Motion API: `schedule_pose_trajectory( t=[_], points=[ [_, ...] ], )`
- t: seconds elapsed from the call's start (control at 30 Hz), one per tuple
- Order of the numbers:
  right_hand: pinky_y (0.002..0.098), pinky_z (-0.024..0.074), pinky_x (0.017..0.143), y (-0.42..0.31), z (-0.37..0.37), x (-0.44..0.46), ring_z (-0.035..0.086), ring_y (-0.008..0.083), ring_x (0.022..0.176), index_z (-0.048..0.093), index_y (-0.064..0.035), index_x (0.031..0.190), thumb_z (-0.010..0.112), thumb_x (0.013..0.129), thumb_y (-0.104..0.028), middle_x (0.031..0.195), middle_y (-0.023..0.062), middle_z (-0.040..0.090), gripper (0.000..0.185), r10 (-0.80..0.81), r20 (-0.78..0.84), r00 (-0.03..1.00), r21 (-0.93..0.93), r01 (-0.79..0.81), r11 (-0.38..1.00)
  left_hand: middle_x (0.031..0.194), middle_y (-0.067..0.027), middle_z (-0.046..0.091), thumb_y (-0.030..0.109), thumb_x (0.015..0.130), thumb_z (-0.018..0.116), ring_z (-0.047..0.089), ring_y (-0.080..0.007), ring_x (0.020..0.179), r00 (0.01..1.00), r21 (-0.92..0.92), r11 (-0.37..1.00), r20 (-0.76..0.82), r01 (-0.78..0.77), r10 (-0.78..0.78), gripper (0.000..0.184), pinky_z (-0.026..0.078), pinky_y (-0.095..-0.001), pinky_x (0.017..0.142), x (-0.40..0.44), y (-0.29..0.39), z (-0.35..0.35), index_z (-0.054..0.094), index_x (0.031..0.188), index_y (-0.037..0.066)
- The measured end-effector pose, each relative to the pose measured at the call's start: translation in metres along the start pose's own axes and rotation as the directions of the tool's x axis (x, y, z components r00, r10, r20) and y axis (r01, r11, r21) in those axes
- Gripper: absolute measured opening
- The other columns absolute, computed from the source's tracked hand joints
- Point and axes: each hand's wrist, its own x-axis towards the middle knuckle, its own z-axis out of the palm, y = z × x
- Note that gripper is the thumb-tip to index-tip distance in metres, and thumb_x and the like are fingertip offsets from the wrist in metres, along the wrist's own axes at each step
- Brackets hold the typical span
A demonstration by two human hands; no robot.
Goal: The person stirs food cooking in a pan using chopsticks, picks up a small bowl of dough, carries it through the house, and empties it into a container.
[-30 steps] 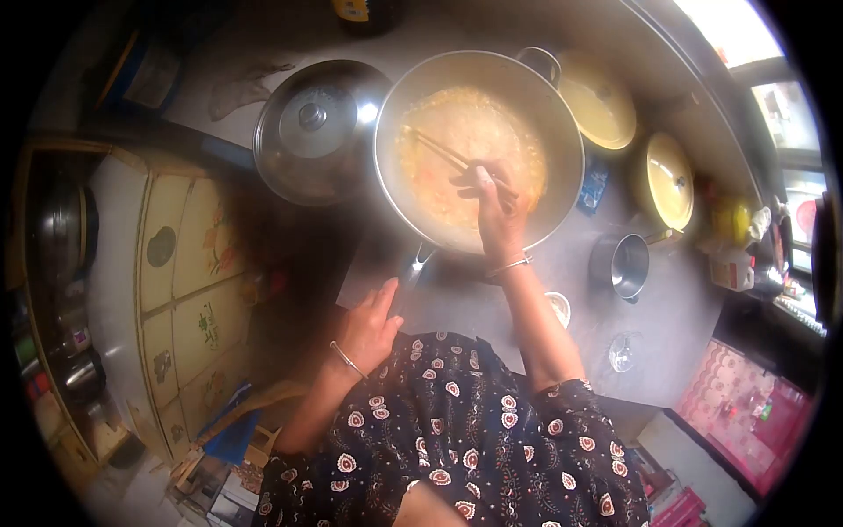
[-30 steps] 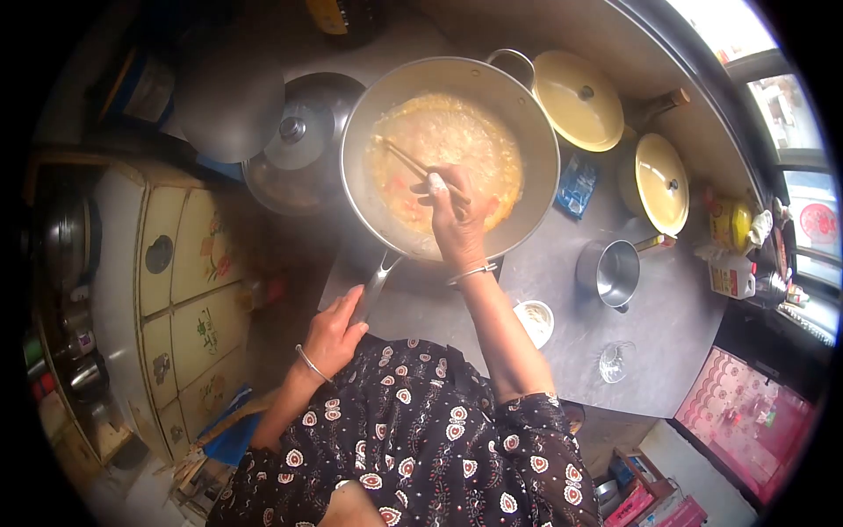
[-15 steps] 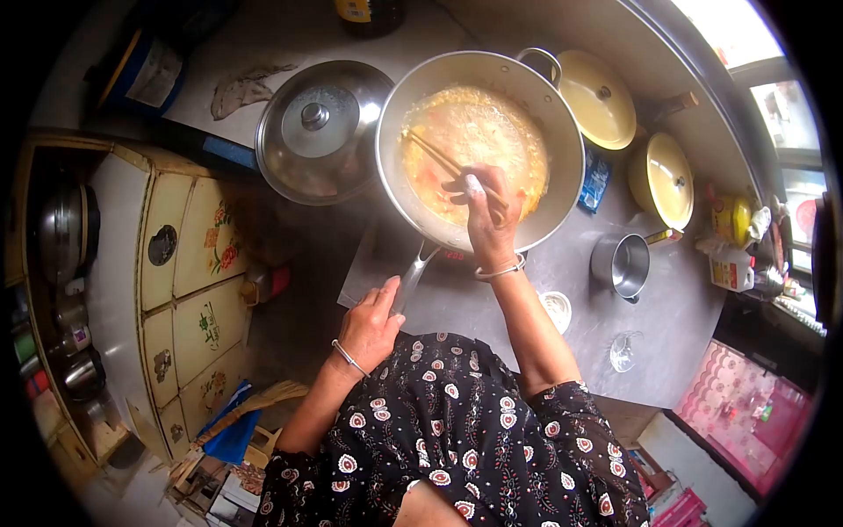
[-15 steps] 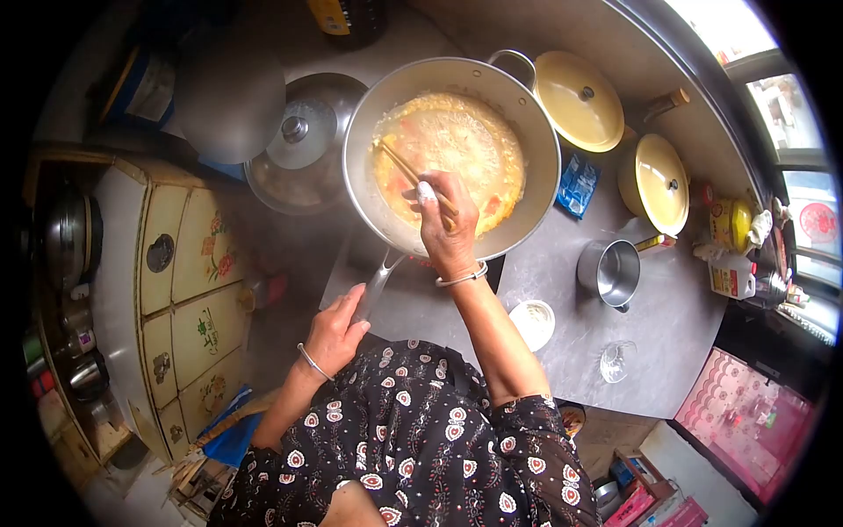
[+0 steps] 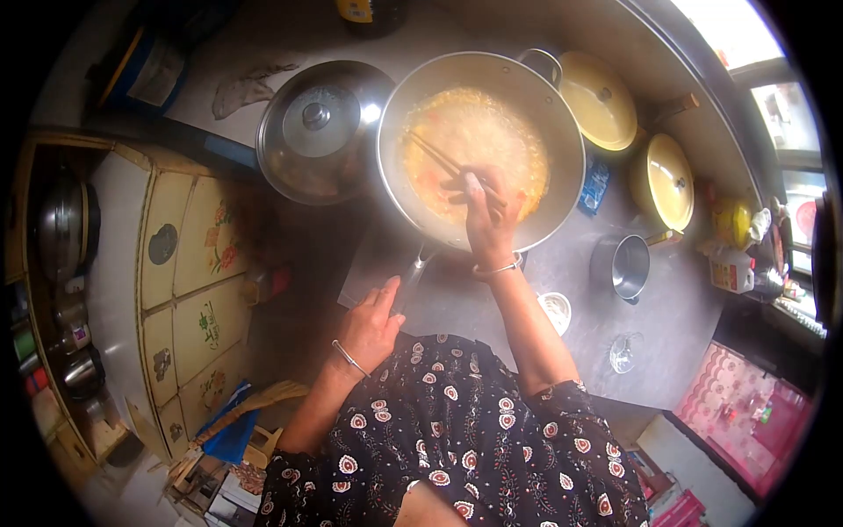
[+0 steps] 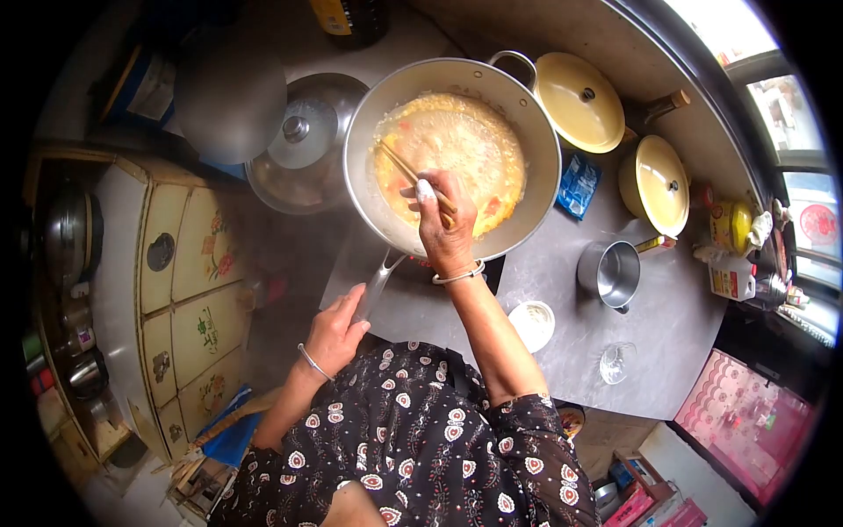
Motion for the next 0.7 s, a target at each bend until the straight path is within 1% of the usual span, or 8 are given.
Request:
schedule_pose_trajectory(
  t=[0.13, 0.23, 0.33, 0.43, 0.53, 0.63, 0.7],
  points=[
    [0.0251, 0.0541, 0.059, -0.0044, 0.0014, 0.0019, 0.066, 0.0164, 0.074, 0.054, 0.0019, 0.094, 0.048, 0.089, -0.005, 0.082, 0.0091, 0.058, 0.010, -0.020, -0.001, 1.000, -0.058, 0.020, 0.998, 0.102, -0.0241, 0.055, 0.009, 0.078, 0.058, 0.056, -0.0397, 0.091, 0.999, -0.010, 0.999, 0.023, 0.030, -0.030, 0.050, 0.047, -0.0423, 0.077, 0.0002, 0.0016, -0.0012, 0.041, 0.124, -0.003],
    [0.0252, 0.0541, 0.059, 0.0008, 0.0020, 0.0011, 0.066, 0.0166, 0.074, 0.054, 0.0018, 0.095, 0.048, 0.090, -0.005, 0.083, 0.0092, 0.059, 0.010, 0.032, -0.012, 0.999, -0.019, -0.032, 0.999, 0.110, -0.0245, 0.055, 0.001, 0.075, 0.058, 0.056, -0.0393, 0.099, 0.997, -0.033, 0.996, 0.028, 0.078, -0.077, 0.050, 0.046, -0.0393, 0.083, 0.0006, 0.0059, -0.0031, 0.043, 0.122, -0.004],
    [0.0251, 0.0540, 0.059, -0.0019, 0.0006, -0.0005, 0.066, 0.0169, 0.074, 0.053, 0.0016, 0.096, 0.048, 0.090, -0.005, 0.083, 0.0093, 0.059, 0.010, 0.034, -0.024, 0.999, 0.055, -0.032, 0.998, 0.110, -0.0245, 0.055, 0.002, 0.075, 0.058, 0.056, -0.0396, 0.099, 0.997, -0.031, 0.996, 0.024, 0.078, -0.078, 0.050, 0.046, -0.0395, 0.083, 0.0005, 0.0061, -0.0031, 0.044, 0.122, -0.005],
    [0.0251, 0.0539, 0.058, -0.0039, -0.0014, -0.0003, 0.066, 0.0172, 0.074, 0.053, 0.0016, 0.096, 0.048, 0.090, -0.004, 0.083, 0.0091, 0.059, 0.011, 0.037, -0.017, 0.999, 0.006, -0.036, 0.999, 0.110, -0.0246, 0.055, 0.002, 0.075, 0.058, 0.056, -0.0398, 0.098, 0.999, -0.028, 0.998, 0.012, 0.053, -0.053, 0.050, 0.046, -0.0396, 0.083, 0.0004, 0.0046, -0.0022, 0.043, 0.123, -0.004],
    [0.0249, 0.0537, 0.058, -0.0055, -0.0010, 0.0007, 0.066, 0.0173, 0.074, 0.053, 0.0017, 0.096, 0.048, 0.090, -0.004, 0.083, 0.0090, 0.059, 0.011, 0.042, 0.000, 0.999, -0.035, -0.042, 0.999, 0.109, -0.0248, 0.055, 0.002, 0.075, 0.058, 0.056, -0.0399, 0.097, 0.998, -0.031, 0.998, 0.016, 0.060, -0.060, 0.050, 0.047, -0.0396, 0.082, 0.0007, 0.0055, -0.0029, 0.043, 0.123, -0.004],
    [0.0241, 0.0540, 0.059, 0.0026, 0.0002, 0.0023, 0.066, 0.0161, 0.074, 0.054, 0.0018, 0.095, 0.048, 0.089, -0.004, 0.082, 0.0084, 0.058, 0.010, 0.024, 0.006, 1.000, 0.036, -0.024, 0.999, 0.106, -0.0246, 0.055, 0.008, 0.078, 0.058, 0.055, -0.0393, 0.094, 1.000, -0.015, 1.000, 0.001, 0.011, -0.011, 0.049, 0.046, -0.0419, 0.080, 0.0003, 0.0029, -0.0016, 0.042, 0.123, -0.004],
    [0.0260, 0.0530, 0.058, 0.0011, 0.0012, 0.0017, 0.065, 0.0172, 0.073, 0.054, 0.0011, 0.095, 0.050, 0.088, -0.003, 0.082, 0.0089, 0.058, 0.009, 0.011, 0.006, 1.000, 0.024, -0.011, 1.000, 0.106, -0.0246, 0.055, 0.008, 0.078, 0.058, 0.055, -0.0393, 0.095, 1.000, -0.016, 1.000, 0.008, 0.019, -0.019, 0.049, 0.046, -0.0420, 0.080, 0.0002, 0.0036, -0.0022, 0.042, 0.123, -0.004]
  ],
)
